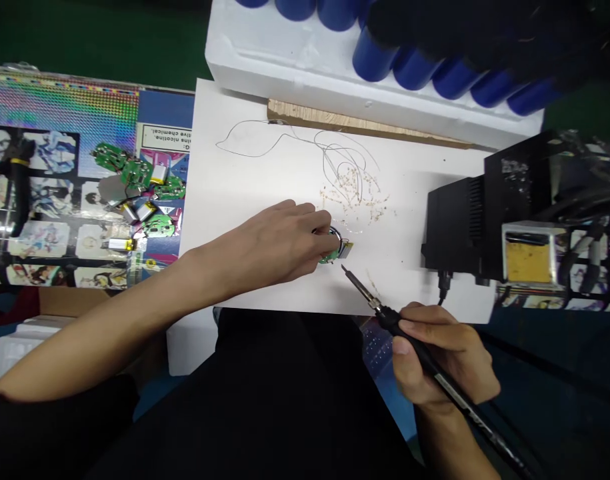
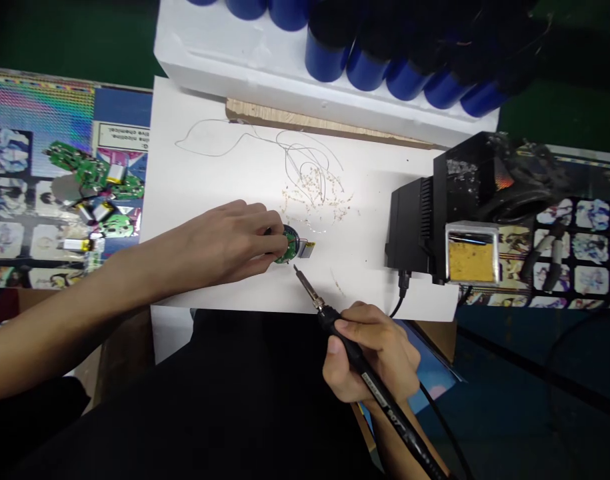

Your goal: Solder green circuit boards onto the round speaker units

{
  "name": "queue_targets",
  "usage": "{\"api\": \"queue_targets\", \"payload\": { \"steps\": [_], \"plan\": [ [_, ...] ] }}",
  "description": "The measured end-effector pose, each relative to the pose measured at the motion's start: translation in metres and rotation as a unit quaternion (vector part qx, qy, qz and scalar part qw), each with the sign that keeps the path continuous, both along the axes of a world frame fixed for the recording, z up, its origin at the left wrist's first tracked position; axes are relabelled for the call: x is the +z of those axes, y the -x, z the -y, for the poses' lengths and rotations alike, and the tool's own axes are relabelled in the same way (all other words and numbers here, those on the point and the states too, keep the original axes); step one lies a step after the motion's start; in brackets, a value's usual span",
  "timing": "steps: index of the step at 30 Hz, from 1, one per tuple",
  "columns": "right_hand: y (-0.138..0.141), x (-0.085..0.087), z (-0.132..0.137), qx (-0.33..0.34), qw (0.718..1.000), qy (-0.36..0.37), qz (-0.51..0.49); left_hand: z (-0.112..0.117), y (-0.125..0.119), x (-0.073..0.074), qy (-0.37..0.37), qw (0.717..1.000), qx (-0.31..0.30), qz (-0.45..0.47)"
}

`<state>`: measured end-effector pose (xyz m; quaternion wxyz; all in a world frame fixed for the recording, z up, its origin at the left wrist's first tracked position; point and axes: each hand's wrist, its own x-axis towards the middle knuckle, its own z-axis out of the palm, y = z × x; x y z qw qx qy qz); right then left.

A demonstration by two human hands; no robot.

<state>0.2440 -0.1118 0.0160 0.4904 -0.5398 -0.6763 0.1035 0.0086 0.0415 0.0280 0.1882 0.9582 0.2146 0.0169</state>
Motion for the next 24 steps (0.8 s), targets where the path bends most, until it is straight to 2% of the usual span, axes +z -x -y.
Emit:
{"api": "queue_targets", "payload": {
  "steps": [6,12,15,19,21,24],
  "plan": [
    [-0.017,-0.010,-0.001,-0.086,0.996,-0.006,0.005,0.001,0.000,-0.001,-0.008,1.000,-0.002,0.002],
    [-0.018,-0.019,-0.012,-0.095,0.995,-0.043,-0.013,0.003,0.005,-0.004,0.006,0.999,0.017,0.039],
    [-0.015,-0.025,-0.012,-0.096,0.993,-0.034,-0.051,0.008,0.010,-0.011,0.054,0.993,0.049,0.092],
    [-0.008,-0.031,-0.017,-0.040,0.993,-0.002,-0.108,0.025,0.012,-0.030,0.133,0.966,0.139,0.173],
    [-0.003,-0.031,-0.029,-0.022,0.994,0.001,-0.104,0.032,0.010,-0.040,0.175,0.947,0.178,0.203],
    [0.003,-0.027,-0.063,-0.020,0.998,-0.011,-0.054,0.031,0.010,-0.048,0.236,0.924,0.194,0.229]
  ]
}}
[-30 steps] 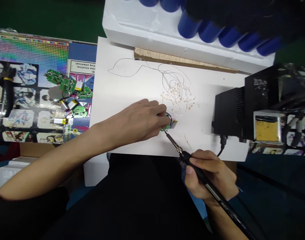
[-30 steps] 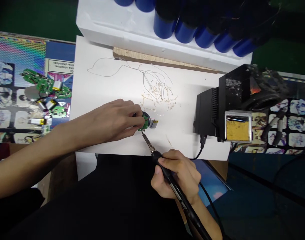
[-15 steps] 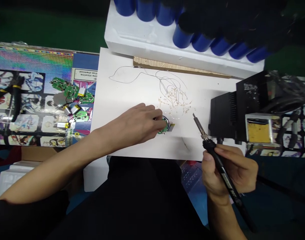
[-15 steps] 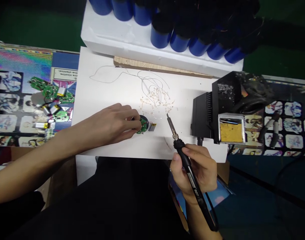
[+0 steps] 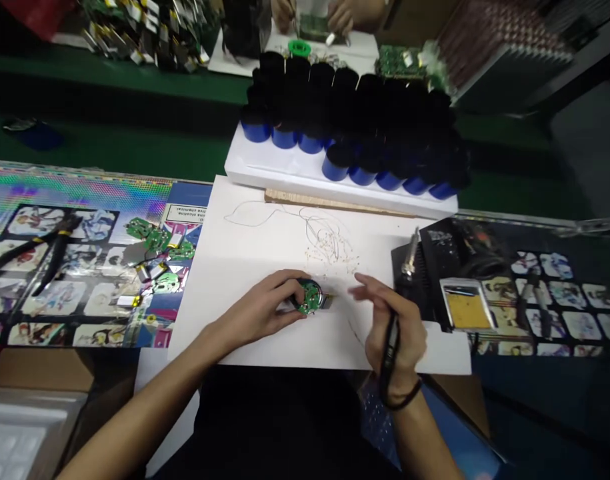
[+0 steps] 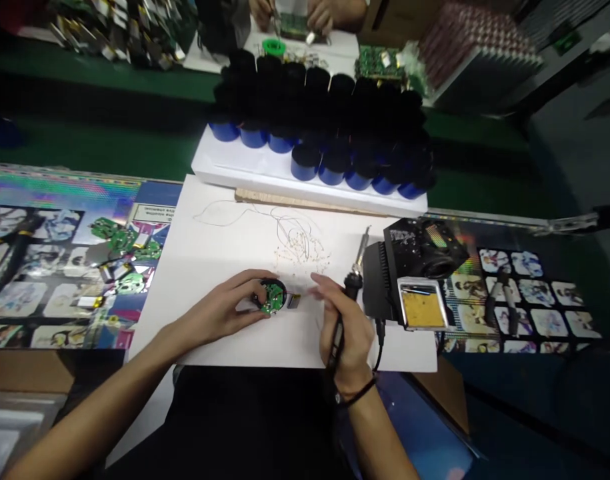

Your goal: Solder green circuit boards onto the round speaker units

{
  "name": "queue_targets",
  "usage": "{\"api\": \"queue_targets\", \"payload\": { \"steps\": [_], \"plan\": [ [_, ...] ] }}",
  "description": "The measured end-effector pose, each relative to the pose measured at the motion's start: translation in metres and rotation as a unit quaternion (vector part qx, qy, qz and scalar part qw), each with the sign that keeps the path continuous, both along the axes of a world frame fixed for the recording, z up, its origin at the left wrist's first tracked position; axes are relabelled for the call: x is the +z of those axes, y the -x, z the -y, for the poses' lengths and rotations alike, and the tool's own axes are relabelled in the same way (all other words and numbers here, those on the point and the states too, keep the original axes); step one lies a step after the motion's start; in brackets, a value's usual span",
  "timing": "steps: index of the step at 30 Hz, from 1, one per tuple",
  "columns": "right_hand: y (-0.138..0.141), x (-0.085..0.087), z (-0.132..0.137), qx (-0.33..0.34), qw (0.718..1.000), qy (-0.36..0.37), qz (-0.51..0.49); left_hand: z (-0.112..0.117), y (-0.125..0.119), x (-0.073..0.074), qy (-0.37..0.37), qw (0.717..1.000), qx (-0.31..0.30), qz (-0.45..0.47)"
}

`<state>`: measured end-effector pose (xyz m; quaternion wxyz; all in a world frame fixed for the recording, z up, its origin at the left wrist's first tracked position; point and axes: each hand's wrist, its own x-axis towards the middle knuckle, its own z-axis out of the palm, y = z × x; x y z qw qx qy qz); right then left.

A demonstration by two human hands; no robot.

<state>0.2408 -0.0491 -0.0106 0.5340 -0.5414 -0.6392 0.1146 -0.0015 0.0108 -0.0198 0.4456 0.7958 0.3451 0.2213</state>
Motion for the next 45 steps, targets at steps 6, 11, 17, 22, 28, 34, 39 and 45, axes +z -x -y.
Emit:
{"api": "queue_targets", "payload": {
  "steps": [6,11,17,22,28,34,39,45],
  "plan": [
    [0.011,0.002,-0.103,-0.028,0.995,-0.075,0.067,-0.056,0.050,0.009,0.065,0.989,0.110,0.073],
    [0.018,-0.013,-0.179,-0.044,0.979,-0.126,0.152,-0.134,0.122,0.009,0.010,0.921,0.372,0.119],
    [0.012,-0.017,-0.218,-0.046,0.964,-0.087,0.246,-0.194,0.162,0.002,-0.057,0.853,0.517,-0.040],
    [0.009,-0.010,-0.218,-0.028,0.963,-0.121,0.239,-0.193,0.168,0.008,-0.063,0.864,0.495,-0.071],
    [0.024,0.001,-0.145,0.034,0.979,-0.109,0.170,-0.119,0.196,0.037,-0.053,0.903,0.361,-0.228],
    [0.024,-0.020,-0.035,0.179,0.971,-0.047,0.153,-0.051,0.224,0.031,-0.002,0.867,0.350,-0.355],
    [0.018,-0.032,0.014,0.199,0.975,0.012,0.099,-0.033,0.220,0.026,-0.008,0.867,0.396,-0.303],
    [0.025,-0.002,0.022,0.181,0.981,0.072,-0.029,-0.020,0.182,0.051,-0.177,0.876,0.405,-0.195]
  ]
}}
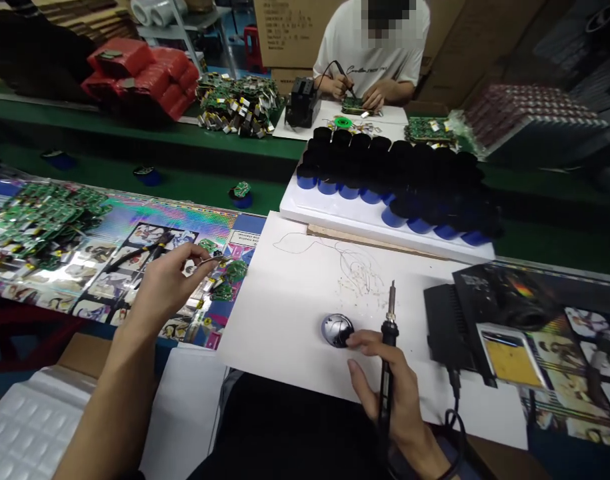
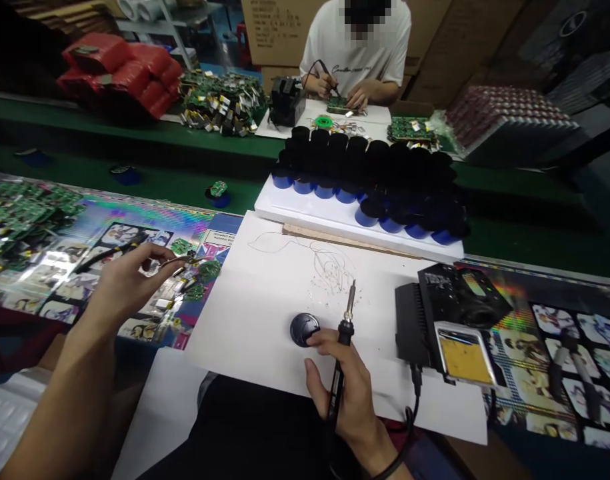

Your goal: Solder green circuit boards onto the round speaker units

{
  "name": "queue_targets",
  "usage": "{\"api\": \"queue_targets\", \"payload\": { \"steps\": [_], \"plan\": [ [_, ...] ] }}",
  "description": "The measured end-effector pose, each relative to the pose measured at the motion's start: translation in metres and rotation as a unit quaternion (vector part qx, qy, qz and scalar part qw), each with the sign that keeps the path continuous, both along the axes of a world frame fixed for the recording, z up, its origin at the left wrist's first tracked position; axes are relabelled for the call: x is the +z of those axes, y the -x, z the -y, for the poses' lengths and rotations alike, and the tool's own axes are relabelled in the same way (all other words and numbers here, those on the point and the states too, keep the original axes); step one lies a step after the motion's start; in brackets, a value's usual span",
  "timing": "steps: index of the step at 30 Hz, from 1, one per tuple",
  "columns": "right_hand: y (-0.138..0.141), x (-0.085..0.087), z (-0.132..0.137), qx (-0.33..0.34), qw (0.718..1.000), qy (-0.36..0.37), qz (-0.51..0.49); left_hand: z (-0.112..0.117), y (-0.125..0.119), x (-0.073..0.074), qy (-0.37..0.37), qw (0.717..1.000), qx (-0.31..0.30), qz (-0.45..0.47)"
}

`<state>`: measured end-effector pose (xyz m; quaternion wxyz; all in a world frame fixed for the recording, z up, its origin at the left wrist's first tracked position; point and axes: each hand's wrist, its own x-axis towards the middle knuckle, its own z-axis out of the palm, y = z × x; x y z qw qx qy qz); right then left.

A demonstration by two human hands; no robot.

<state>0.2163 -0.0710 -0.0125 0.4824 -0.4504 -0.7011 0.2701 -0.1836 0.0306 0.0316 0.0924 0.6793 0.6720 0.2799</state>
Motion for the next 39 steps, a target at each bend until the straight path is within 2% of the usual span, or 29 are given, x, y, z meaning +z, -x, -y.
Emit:
{"api": "queue_targets", "payload": {
  "steps": [2,5,10,13,15,19,22,25,27,29,31,33,34,36,39],
  "plan": [
    [0.005,0.010,-0.007,-0.010,0.999,0.015,-0.032,0.000,-0.020,0.009,-0.091,0.991,-0.093,-0.012],
    [0.013,0.019,-0.022,-0.016,0.997,0.031,-0.067,-0.002,-0.056,0.018,-0.153,0.965,-0.213,0.000],
    [0.019,0.028,-0.049,0.063,0.997,0.014,-0.042,0.003,-0.122,0.015,-0.142,0.922,-0.344,0.102],
    [0.016,0.029,-0.054,0.109,0.993,0.020,-0.050,0.012,-0.154,0.006,-0.133,0.899,-0.382,0.170],
    [0.014,0.025,-0.050,0.098,0.991,0.028,-0.084,0.019,-0.171,-0.001,-0.151,0.894,-0.373,0.199],
    [0.015,0.014,-0.032,-0.001,0.990,0.036,-0.140,0.031,-0.196,-0.017,-0.212,0.909,-0.294,0.207],
    [0.017,0.010,-0.022,-0.039,0.985,0.058,-0.160,0.040,-0.208,-0.027,-0.223,0.916,-0.265,0.203],
    [0.015,0.013,-0.020,-0.055,0.977,0.076,-0.192,0.047,-0.212,-0.031,-0.178,0.921,-0.259,0.232],
    [0.011,0.016,-0.021,-0.049,0.974,0.077,-0.208,0.050,-0.212,-0.031,-0.085,0.912,-0.247,0.317],
    [0.006,0.017,-0.021,-0.033,0.975,0.074,-0.207,0.052,-0.210,-0.031,0.061,0.869,-0.236,0.431],
    [0.002,0.017,-0.020,-0.010,0.978,0.076,-0.192,0.051,-0.208,-0.031,0.194,0.800,-0.222,0.523],
    [-0.002,0.016,-0.017,0.009,0.982,0.081,-0.171,0.049,-0.207,-0.031,0.268,0.755,-0.208,0.561],
    [-0.003,0.014,-0.016,0.015,0.983,0.083,-0.162,0.047,-0.206,-0.030,0.281,0.749,-0.201,0.566],
    [-0.006,0.010,-0.013,0.014,0.985,0.087,-0.150,0.043,-0.204,-0.030,0.281,0.765,-0.190,0.547],
    [-0.010,0.000,-0.011,-0.014,0.986,0.084,-0.142,0.038,-0.195,-0.031,0.230,0.835,-0.166,0.471]
  ]
}}
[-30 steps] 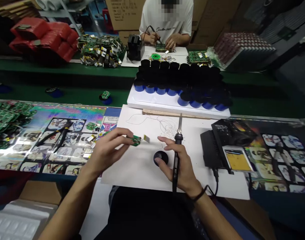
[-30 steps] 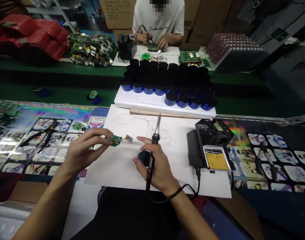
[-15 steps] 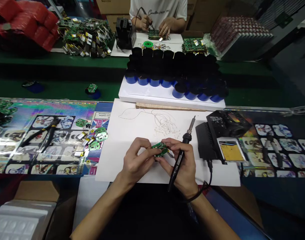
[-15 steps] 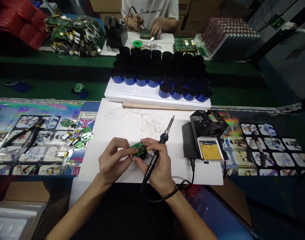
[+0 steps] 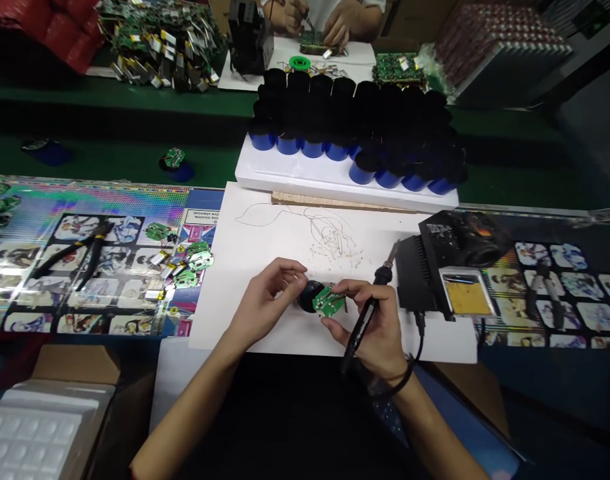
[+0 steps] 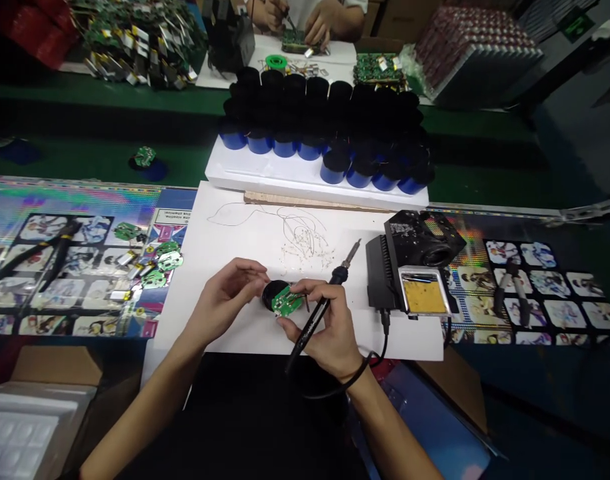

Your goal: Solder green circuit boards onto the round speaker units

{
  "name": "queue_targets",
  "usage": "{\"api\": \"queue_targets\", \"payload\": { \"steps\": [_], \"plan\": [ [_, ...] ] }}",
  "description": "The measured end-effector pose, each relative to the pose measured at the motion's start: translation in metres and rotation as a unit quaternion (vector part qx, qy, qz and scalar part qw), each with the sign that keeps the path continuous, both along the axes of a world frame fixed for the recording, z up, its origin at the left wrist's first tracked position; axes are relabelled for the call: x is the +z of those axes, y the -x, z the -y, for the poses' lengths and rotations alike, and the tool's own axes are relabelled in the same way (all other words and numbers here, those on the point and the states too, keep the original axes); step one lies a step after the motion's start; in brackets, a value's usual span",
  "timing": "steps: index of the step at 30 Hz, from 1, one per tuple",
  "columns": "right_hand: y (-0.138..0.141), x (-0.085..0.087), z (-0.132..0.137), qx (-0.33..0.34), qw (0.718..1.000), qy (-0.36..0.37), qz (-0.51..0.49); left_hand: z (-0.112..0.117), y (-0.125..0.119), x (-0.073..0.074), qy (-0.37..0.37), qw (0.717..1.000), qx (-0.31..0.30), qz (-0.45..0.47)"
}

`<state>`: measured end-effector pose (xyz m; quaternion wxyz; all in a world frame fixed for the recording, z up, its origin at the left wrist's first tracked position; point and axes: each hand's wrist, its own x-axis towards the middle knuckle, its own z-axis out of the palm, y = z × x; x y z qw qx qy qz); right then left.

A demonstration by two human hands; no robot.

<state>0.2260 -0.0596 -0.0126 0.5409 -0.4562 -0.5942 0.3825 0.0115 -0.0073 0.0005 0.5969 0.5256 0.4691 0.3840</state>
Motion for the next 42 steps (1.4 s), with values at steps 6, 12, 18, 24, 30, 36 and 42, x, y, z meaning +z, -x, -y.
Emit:
{"api": "queue_targets", "payload": {
  "steps": [6,12,18,24,30,36,42],
  "plan": [
    [-0.006,-0.018,0.003,0.018,0.996,0.009,0.090,0.002,0.023,-0.011,-0.057,0.986,-0.079,-0.134],
    [-0.013,-0.014,-0.005,0.083,0.976,-0.021,0.202,-0.005,0.021,-0.017,-0.152,0.957,-0.211,-0.126],
    [-0.023,-0.003,-0.011,0.133,0.967,-0.011,0.215,-0.013,0.009,-0.015,-0.172,0.952,-0.234,-0.096],
    [-0.029,0.003,-0.011,0.134,0.966,-0.033,0.217,0.019,-0.015,-0.031,-0.194,0.963,-0.075,-0.169],
    [-0.028,-0.001,-0.016,0.147,0.948,-0.068,0.275,0.035,-0.015,-0.034,-0.182,0.969,-0.033,-0.164],
    [-0.019,-0.005,-0.012,0.130,0.957,-0.089,0.244,0.017,0.005,-0.018,-0.242,0.961,-0.056,-0.118],
    [-0.012,-0.011,-0.005,0.103,0.969,-0.086,0.206,0.007,0.004,-0.017,-0.262,0.951,-0.106,-0.127]
  ]
}}
